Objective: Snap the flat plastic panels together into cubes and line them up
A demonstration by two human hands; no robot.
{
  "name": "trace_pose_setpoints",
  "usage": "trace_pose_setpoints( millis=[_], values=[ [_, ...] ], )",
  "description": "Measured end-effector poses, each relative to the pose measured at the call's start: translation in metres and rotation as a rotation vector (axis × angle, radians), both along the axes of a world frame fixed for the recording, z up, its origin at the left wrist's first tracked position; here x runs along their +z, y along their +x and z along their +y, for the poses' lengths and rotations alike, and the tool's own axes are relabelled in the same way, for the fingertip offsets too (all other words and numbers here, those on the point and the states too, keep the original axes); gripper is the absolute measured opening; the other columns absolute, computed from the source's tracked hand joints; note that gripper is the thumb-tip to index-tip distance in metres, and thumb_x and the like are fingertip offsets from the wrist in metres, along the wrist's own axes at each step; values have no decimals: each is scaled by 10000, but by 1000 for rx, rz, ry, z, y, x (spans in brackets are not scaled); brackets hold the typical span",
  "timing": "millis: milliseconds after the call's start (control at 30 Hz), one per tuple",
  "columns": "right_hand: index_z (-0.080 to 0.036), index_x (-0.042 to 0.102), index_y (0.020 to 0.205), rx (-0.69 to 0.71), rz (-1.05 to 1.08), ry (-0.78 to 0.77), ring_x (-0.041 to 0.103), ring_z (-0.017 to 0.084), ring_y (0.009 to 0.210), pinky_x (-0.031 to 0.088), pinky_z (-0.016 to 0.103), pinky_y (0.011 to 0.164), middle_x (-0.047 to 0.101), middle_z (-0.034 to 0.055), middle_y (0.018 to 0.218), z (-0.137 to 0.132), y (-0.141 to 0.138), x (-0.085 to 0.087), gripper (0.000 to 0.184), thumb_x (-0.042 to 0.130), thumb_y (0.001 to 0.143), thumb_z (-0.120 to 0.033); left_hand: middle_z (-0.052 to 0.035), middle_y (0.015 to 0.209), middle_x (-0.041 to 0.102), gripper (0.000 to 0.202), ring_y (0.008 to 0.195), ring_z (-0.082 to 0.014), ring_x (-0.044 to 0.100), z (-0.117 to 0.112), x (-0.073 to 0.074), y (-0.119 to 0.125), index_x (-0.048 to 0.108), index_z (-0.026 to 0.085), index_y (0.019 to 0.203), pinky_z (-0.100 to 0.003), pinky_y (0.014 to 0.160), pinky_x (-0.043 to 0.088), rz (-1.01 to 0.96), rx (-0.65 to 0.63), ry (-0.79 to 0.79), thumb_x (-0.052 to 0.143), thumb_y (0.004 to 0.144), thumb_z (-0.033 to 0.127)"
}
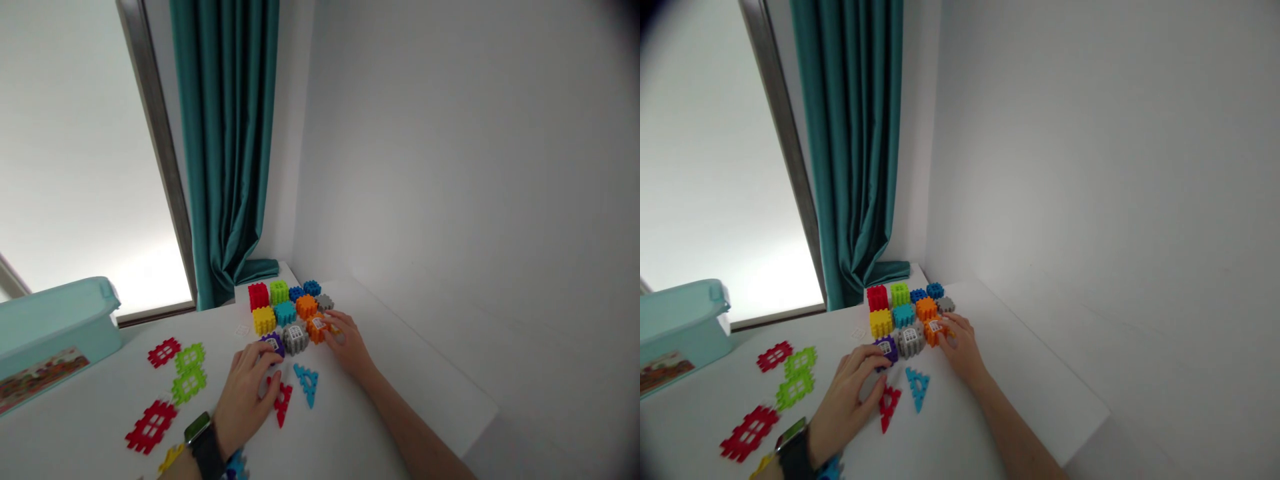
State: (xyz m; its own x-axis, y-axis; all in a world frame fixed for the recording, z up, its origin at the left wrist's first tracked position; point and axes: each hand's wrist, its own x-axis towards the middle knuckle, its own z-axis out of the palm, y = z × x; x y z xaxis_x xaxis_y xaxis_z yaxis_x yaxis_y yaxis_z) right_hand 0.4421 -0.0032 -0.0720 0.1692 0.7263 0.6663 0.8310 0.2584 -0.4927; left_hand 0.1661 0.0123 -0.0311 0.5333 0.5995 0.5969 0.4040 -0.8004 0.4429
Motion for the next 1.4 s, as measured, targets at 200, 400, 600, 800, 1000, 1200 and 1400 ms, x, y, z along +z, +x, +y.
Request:
trace_pose_setpoints(
  millis=[200,400,600,800,1000,1200,1400],
  values=[
    [-241,700,1011,40,-34,56,589,259,1141,456,480,1001,654,97,1209,-14,-13,13,195,550,888,-215,-64,1065,647,161,1006,-260,596,0,13,-2,650,241,982,-418,877,482,10,-7,-44,523,895,195],
    [-257,691,982,123,-87,88,575,255,1145,430,478,1016,652,75,1175,-23,-46,29,191,567,864,-172,-58,1056,644,146,1009,-265,591,5,23,-10,641,240,970,-428,879,462,80,2,-65,524,892,202],
    [-252,668,996,234,-118,107,563,242,1134,405,471,1032,634,69,1165,-27,-94,46,226,530,871,-125,-50,1017,654,148,978,-263,592,4,33,-37,634,241,957,-436,869,446,142,50,-75,502,897,206],
    [-254,656,985,367,-61,50,575,228,1081,419,433,990,648,59,1105,-23,-145,63,223,513,891,-112,-50,1005,670,140,987,-265,600,6,31,-83,636,238,947,-442,907,438,192,127,-66,505,899,226],
    [-249,650,1030,539,-60,-168,583,218,1074,396,430,1021,667,41,1100,-14,-192,75,245,542,877,-92,-49,1035,694,163,1013,-267,618,10,28,-139,647,247,953,-439,912,422,305,219,-121,491,907,236],
    [-240,661,1032,647,-41,-378,593,231,1081,416,429,1020,684,42,1107,-4,-226,74,214,582,870,-124,-55,1047,701,180,1019,-256,617,8,20,-179,652,238,975,-414,907,418,351,308,-201,486,910,265],
    [-266,665,1078,664,-92,-424,605,243,1093,444,419,1005,684,34,1119,-7,-241,60,271,592,860,-122,-48,1030,699,161,1012,-257,632,3,12,-193,651,237,974,-412,885,422,328,356,-215,508,914,278]
  ],
)
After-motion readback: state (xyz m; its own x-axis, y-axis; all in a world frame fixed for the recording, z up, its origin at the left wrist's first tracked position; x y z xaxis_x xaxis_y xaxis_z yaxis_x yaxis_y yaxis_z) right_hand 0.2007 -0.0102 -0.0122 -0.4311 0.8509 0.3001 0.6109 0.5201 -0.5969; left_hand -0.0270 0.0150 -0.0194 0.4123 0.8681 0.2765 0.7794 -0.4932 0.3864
